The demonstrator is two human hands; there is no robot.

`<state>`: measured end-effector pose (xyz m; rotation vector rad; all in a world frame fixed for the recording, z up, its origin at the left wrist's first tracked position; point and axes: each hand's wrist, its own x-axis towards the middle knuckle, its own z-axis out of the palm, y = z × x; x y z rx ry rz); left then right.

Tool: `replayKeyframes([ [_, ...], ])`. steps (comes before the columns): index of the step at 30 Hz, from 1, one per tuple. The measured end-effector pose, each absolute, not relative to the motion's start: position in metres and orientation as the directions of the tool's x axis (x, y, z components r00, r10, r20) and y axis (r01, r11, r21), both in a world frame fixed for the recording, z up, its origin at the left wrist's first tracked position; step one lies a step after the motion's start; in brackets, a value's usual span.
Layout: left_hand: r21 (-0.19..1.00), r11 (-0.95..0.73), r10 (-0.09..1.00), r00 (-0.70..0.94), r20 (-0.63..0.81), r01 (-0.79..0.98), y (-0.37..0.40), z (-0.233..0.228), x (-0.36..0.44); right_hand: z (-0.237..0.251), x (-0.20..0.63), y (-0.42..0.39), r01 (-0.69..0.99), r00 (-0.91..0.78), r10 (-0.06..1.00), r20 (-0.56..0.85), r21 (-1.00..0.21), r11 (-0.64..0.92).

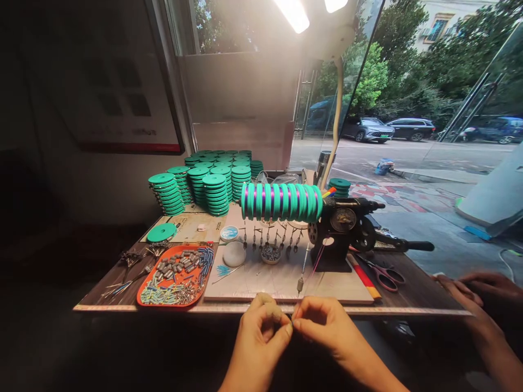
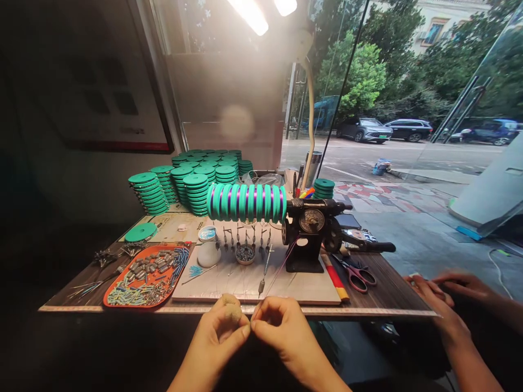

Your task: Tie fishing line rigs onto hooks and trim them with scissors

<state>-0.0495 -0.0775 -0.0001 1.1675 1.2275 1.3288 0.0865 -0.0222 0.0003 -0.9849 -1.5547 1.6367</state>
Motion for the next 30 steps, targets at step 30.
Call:
replayKeyframes([
  [30, 0.981, -0.015, 1.0, 0.007, 0.017, -0.193, -0.083, 0.001, -0.046, 0.011, 0.103, -0.054, 0.3, -0.221, 0.672, 0.707, -0.606, 0.737],
])
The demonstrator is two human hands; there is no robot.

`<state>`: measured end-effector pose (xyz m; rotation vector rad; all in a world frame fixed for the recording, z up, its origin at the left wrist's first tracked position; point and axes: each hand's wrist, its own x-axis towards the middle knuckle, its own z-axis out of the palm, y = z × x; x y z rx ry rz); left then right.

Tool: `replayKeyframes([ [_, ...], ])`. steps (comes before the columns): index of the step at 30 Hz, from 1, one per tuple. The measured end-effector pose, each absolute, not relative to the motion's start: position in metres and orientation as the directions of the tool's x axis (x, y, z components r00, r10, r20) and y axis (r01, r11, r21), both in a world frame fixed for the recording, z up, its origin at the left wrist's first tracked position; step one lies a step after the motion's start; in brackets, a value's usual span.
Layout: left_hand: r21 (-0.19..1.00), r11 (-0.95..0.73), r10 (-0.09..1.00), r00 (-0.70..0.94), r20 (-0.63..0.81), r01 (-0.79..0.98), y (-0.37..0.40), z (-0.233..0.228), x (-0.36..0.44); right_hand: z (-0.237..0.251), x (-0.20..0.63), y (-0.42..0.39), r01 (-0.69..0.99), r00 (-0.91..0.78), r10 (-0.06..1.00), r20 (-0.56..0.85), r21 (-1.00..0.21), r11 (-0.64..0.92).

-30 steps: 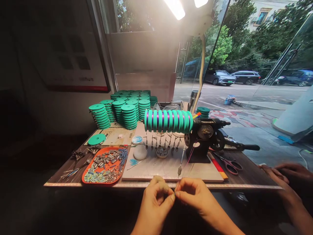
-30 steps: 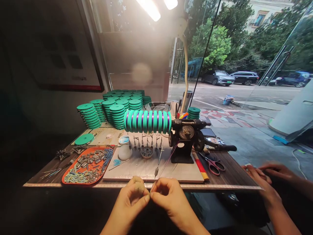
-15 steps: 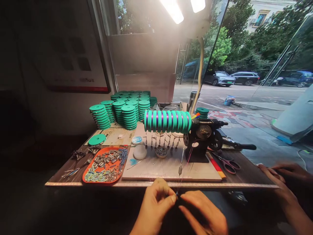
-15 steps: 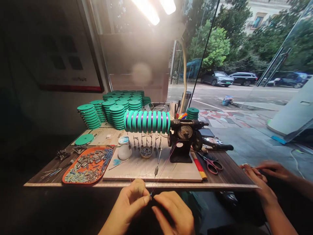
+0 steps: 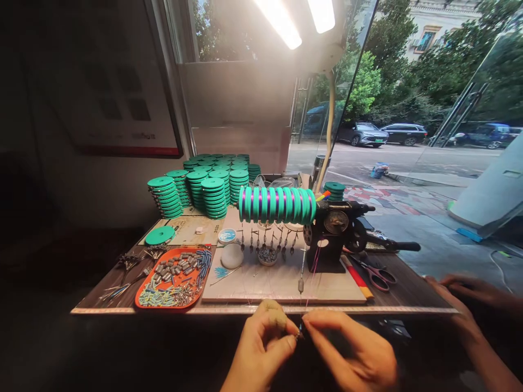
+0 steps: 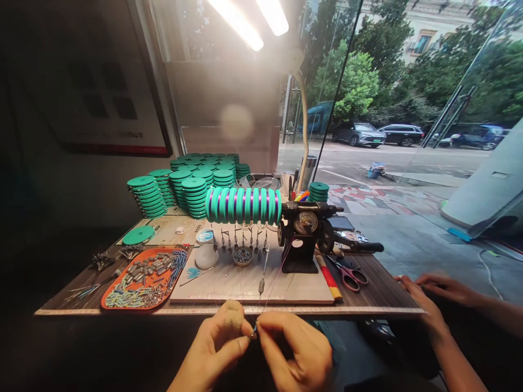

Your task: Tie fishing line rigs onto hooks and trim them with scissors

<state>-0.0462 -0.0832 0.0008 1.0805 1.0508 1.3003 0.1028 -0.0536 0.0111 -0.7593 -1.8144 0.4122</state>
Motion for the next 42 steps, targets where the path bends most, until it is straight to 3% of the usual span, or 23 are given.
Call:
replayKeyframes([
  [4, 0.984, -0.039, 0.999, 0.031, 0.045, -0.173, -0.081, 0.001, -0.047, 0.01, 0.107, -0.049, 0.351, -0.363, 0.477, 0.8, -0.357, 0.866],
  [7, 0.982, -0.049, 0.998, 0.029, 0.055, -0.18, -0.082, 0.003, -0.046, 0.009, 0.108, -0.048, 0.41, -0.408, 0.402, 0.82, -0.229, 0.883],
  [21, 0.968, -0.051, 0.999, -0.024, 0.047, -0.244, -0.08, -0.004, -0.042, 0.011, 0.107, -0.05, 0.532, -0.427, 0.39, 0.816, -0.122, 0.838],
  [27, 0.964, -0.075, 0.997, -0.035, 0.069, -0.255, -0.08, -0.004, -0.042, 0.01, 0.103, -0.049, 0.469, -0.462, 0.353, 0.814, -0.113, 0.876],
  [29, 0.967, -0.08, 0.996, -0.049, 0.07, -0.244, -0.079, -0.006, -0.042, 0.009, 0.104, -0.048, 0.412, -0.469, 0.371, 0.801, -0.174, 0.895],
  [32, 0.971, -0.104, 0.994, -0.055, 0.094, -0.214, -0.078, -0.009, -0.043, 0.01, 0.108, -0.046, 0.302, -0.481, 0.553, 0.68, -0.463, 0.833],
  [36, 0.977, -0.057, 0.997, -0.055, 0.047, -0.204, -0.078, -0.006, -0.042, 0.006, 0.106, -0.046, 0.201, -0.371, 0.856, 0.36, -0.869, 0.452],
  [39, 0.975, -0.036, 0.998, -0.051, 0.025, -0.217, -0.08, -0.002, -0.042, 0.002, 0.102, -0.047, 0.064, -0.269, 0.953, 0.138, -0.985, 0.161],
  [42, 0.972, -0.004, 1.0, -0.026, -0.002, -0.237, -0.08, 0.001, -0.042, 0.001, 0.099, -0.047, -0.037, -0.316, 0.949, 0.01, -0.999, -0.001],
])
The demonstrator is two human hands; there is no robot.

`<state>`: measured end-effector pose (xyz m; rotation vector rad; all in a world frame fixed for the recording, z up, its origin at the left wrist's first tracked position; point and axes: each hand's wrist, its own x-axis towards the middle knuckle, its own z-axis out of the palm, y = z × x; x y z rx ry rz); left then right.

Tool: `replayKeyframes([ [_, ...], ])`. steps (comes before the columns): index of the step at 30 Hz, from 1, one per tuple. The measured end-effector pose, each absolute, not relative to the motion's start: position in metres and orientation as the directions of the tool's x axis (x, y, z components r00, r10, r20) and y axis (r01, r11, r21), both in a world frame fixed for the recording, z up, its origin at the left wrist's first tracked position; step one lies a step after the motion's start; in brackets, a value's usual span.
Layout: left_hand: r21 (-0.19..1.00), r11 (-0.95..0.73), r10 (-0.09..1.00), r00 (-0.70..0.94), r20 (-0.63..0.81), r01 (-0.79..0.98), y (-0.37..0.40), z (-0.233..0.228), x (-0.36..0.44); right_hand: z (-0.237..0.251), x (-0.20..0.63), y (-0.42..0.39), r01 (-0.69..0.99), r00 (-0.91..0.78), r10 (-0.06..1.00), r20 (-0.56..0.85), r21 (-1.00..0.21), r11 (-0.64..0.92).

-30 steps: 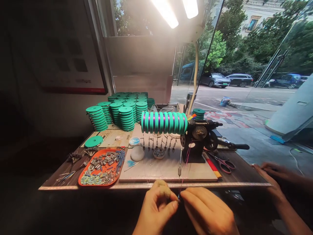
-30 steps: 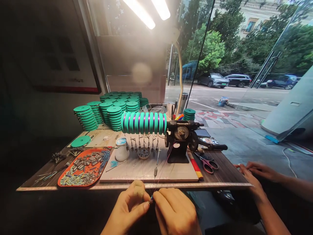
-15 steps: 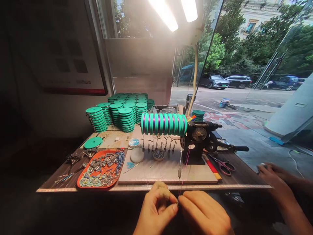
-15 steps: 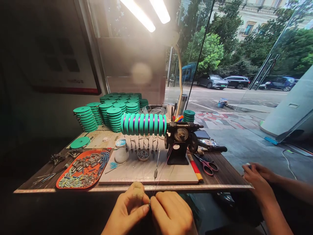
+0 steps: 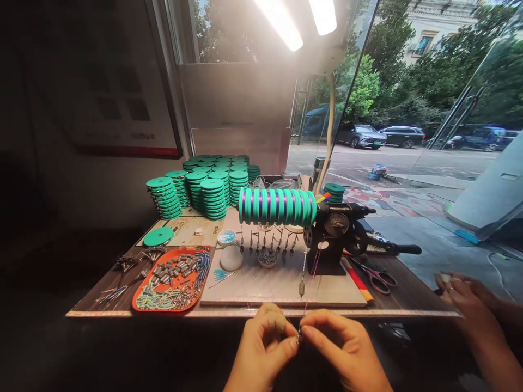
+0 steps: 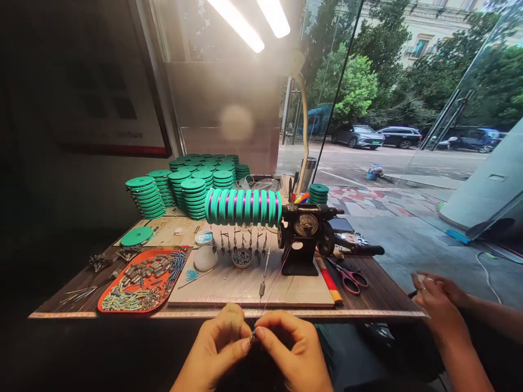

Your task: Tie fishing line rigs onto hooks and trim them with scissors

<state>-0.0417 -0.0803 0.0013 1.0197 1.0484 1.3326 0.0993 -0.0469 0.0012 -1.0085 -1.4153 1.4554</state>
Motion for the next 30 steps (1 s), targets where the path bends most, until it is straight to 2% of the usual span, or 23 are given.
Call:
replayKeyframes([
  [4, 0.964, 0.066, 0.998, 0.001, -0.068, -0.258, -0.081, 0.004, -0.043, 0.007, 0.099, -0.047, -0.134, -0.307, 0.949, -0.072, -0.984, -0.118],
  [6, 0.962, 0.083, 0.996, 0.0, -0.086, -0.259, -0.082, 0.005, -0.043, 0.009, 0.099, -0.046, -0.142, -0.302, 0.95, -0.077, -0.982, -0.125],
  [11, 0.969, 0.084, 0.996, -0.007, -0.088, -0.233, -0.082, 0.004, -0.043, 0.012, 0.103, -0.041, -0.022, -0.435, 0.9, -0.027, -0.999, -0.04],
  [15, 0.976, 0.071, 0.997, -0.006, -0.074, -0.204, -0.081, 0.005, -0.044, 0.02, 0.103, -0.041, 0.044, -0.425, 0.905, -0.006, -0.999, 0.014],
  [20, 0.975, 0.083, 0.996, 0.005, -0.083, -0.206, -0.08, 0.01, -0.045, 0.03, 0.102, -0.039, 0.163, -0.486, 0.872, 0.066, -0.973, 0.165],
  [30, 0.954, 0.115, 0.993, 0.045, -0.107, -0.276, -0.08, -0.001, -0.046, 0.032, 0.104, -0.04, 0.212, -0.487, 0.87, 0.076, -0.956, 0.202],
])
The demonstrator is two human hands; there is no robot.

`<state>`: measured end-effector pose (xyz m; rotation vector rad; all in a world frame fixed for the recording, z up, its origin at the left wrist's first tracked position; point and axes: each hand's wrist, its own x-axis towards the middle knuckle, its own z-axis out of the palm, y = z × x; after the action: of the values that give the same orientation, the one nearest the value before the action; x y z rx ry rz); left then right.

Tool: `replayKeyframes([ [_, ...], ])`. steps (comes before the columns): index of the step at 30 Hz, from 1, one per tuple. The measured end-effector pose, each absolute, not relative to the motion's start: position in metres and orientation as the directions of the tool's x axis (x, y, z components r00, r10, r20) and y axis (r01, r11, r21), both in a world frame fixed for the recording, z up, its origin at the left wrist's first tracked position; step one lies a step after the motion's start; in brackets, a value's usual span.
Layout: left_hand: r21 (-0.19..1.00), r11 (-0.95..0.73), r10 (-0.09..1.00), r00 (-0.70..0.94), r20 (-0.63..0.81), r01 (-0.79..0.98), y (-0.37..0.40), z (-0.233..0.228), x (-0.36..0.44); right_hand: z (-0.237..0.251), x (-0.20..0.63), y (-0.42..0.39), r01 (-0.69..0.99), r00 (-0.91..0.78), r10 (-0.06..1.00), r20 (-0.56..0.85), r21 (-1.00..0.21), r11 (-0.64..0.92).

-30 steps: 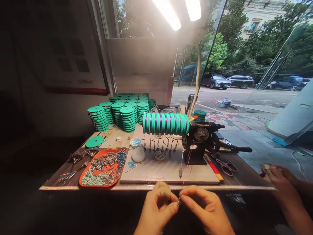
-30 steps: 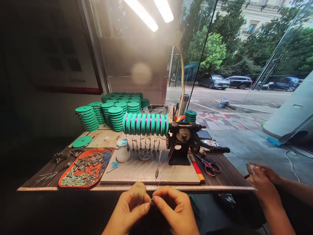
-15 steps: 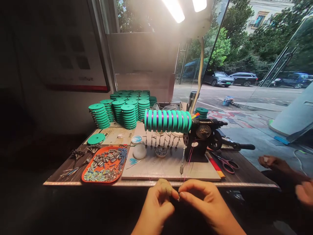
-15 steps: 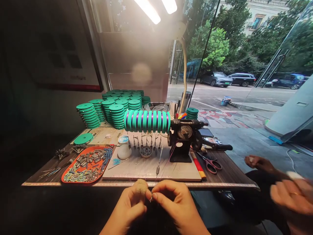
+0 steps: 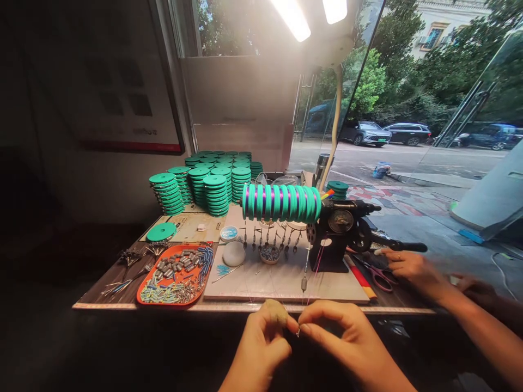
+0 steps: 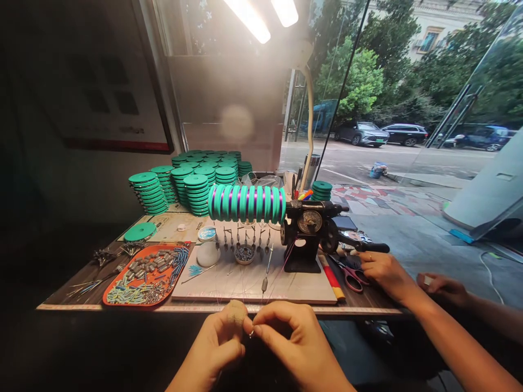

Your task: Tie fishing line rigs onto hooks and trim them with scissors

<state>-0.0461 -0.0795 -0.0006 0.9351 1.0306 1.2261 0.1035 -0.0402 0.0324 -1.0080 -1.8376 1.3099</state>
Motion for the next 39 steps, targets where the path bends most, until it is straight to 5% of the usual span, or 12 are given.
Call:
replayKeyframes([
  [25, 0.9, 0.116, 0.991, 0.108, -0.078, -0.42, -0.08, 0.0, -0.047, 0.038, 0.099, -0.035, 0.289, -0.561, 0.808, 0.176, -0.874, 0.391],
  [29, 0.824, 0.276, 0.961, 0.174, -0.217, -0.495, -0.077, -0.004, -0.045, 0.027, 0.104, -0.041, 0.234, -0.444, 0.87, 0.214, -0.909, 0.344],
  [32, 0.728, 0.374, 0.927, 0.215, -0.307, -0.574, -0.078, -0.002, -0.043, 0.011, 0.108, -0.049, 0.256, -0.424, 0.848, 0.319, -0.856, 0.45],
  [35, 0.668, 0.393, 0.916, 0.205, -0.344, -0.632, -0.079, 0.0, -0.041, -0.007, 0.104, -0.059, 0.26, -0.449, 0.815, 0.367, -0.819, 0.512],
  [39, 0.637, 0.39, 0.914, 0.199, -0.353, -0.665, -0.08, -0.001, -0.038, -0.021, 0.091, -0.068, 0.193, -0.285, 0.851, 0.44, -0.844, 0.501],
])
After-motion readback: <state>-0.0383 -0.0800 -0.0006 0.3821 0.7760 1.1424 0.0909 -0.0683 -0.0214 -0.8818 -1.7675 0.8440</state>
